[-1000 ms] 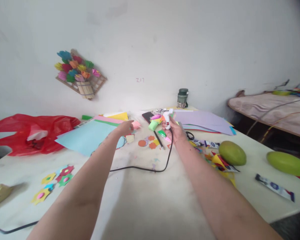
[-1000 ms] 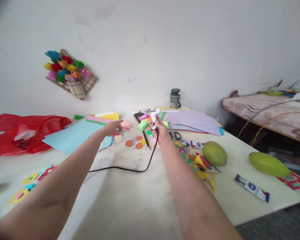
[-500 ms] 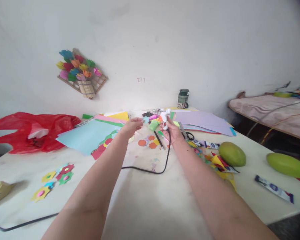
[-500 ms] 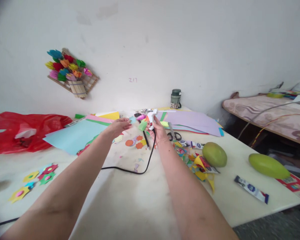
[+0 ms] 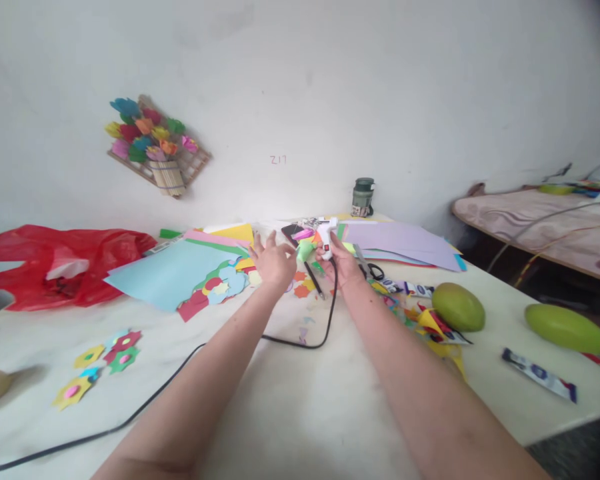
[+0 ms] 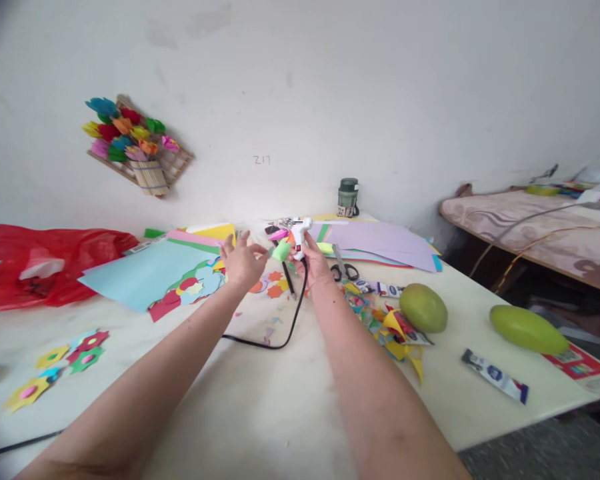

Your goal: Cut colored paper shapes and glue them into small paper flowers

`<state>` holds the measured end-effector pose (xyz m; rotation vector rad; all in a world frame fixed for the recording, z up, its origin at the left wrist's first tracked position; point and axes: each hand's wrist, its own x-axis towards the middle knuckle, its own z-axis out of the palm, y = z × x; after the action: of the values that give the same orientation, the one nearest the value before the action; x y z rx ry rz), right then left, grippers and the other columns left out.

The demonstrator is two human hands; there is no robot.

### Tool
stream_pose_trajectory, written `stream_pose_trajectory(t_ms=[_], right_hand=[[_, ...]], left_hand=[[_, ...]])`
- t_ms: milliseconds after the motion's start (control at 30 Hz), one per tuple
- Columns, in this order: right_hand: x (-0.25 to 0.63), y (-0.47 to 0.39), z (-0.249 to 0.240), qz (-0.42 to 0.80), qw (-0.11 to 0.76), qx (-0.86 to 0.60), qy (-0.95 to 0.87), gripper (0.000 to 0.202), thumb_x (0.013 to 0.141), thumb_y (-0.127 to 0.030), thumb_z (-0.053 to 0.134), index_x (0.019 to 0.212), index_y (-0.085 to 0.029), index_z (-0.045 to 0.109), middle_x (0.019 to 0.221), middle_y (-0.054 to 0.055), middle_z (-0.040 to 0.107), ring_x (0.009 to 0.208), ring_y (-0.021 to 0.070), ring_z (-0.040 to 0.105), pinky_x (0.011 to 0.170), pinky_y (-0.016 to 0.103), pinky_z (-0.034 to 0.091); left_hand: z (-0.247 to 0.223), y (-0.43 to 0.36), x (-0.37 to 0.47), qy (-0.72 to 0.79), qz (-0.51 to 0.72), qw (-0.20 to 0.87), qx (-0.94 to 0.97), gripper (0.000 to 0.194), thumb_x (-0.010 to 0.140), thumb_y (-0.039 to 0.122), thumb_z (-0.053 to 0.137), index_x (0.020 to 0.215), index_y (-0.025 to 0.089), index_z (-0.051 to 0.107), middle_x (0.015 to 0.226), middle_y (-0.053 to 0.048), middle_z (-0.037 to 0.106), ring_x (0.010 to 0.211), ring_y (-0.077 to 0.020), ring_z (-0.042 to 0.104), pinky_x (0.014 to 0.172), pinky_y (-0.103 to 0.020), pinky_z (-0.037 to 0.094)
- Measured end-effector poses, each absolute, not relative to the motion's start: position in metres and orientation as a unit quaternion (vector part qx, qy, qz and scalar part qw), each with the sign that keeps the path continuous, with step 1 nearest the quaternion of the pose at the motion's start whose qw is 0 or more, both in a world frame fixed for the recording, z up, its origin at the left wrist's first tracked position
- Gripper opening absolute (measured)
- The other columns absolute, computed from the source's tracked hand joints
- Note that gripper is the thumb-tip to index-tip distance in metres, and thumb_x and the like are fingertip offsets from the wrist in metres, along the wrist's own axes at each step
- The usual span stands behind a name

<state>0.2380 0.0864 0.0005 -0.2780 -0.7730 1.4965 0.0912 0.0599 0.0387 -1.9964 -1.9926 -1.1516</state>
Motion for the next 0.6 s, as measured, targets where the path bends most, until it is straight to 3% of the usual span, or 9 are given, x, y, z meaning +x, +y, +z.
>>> stream_pose_trajectory(t_ms=[167,333,400,500,600], right_hand=[[0.238,0.086,0.002,0.664,0.664,-0.108,-0.327,0.044,0.068,-0.011,0.059,0.109,-0.024,0.053,0.068,-0.003,0.054,0.056,0.008,0.05,0.052,0.021,0.043],[0.235,0.085,0.004,0.675,0.655,-0.107,-0.323,0.041,0.068,-0.01,0.059,0.106,-0.024,0.054,0.069,-0.002,0.054,0.056,0.008,0.049,0.053,0.021,0.043],[0.234,0.084,0.004,0.683,0.647,-0.104,-0.322,0.041,0.068,-0.009,0.059,0.105,-0.025,0.054,0.069,-0.001,0.055,0.056,0.0086,0.049,0.052,0.022,0.043],[0.231,0.084,0.004,0.689,0.639,-0.108,-0.323,0.038,0.068,-0.01,0.059,0.103,-0.025,0.054,0.07,-0.001,0.055,0.056,0.0092,0.049,0.052,0.023,0.043],[0.23,0.083,0.004,0.691,0.638,-0.111,-0.321,0.036,0.069,-0.011,0.059,0.101,-0.024,0.054,0.07,-0.001,0.055,0.057,0.0092,0.05,0.053,0.023,0.043]], left_hand=[[0.048,0.074,0.059,-0.673,-0.39,0.052,-0.626,0.012,0.074,0.027,0.059,0.071,0.022,0.069,0.133,-0.002,0.047,0.13,-0.0327,0.023,0.103,-0.049,0.022],[0.029,0.099,0.06,-0.565,-0.42,-0.184,-0.686,0.007,0.064,0.022,0.066,0.067,0.016,0.065,0.136,-0.009,0.043,0.096,-0.0232,0.057,0.087,-0.036,0.042],[0.021,0.109,0.068,-0.507,-0.461,-0.242,-0.687,0.009,0.062,0.023,0.068,0.066,0.016,0.063,0.126,-0.009,0.052,0.094,-0.0206,0.058,0.084,-0.032,0.043],[0.013,0.121,0.078,-0.453,-0.51,-0.254,-0.685,0.008,0.064,0.023,0.065,0.06,0.017,0.061,0.1,-0.006,0.065,0.106,-0.0207,0.054,0.087,-0.029,0.041],[0.008,0.126,0.081,-0.462,-0.535,-0.232,-0.668,0.007,0.068,0.022,0.06,0.063,0.017,0.062,0.098,-0.003,0.066,0.099,-0.0183,0.057,0.087,-0.028,0.04]])
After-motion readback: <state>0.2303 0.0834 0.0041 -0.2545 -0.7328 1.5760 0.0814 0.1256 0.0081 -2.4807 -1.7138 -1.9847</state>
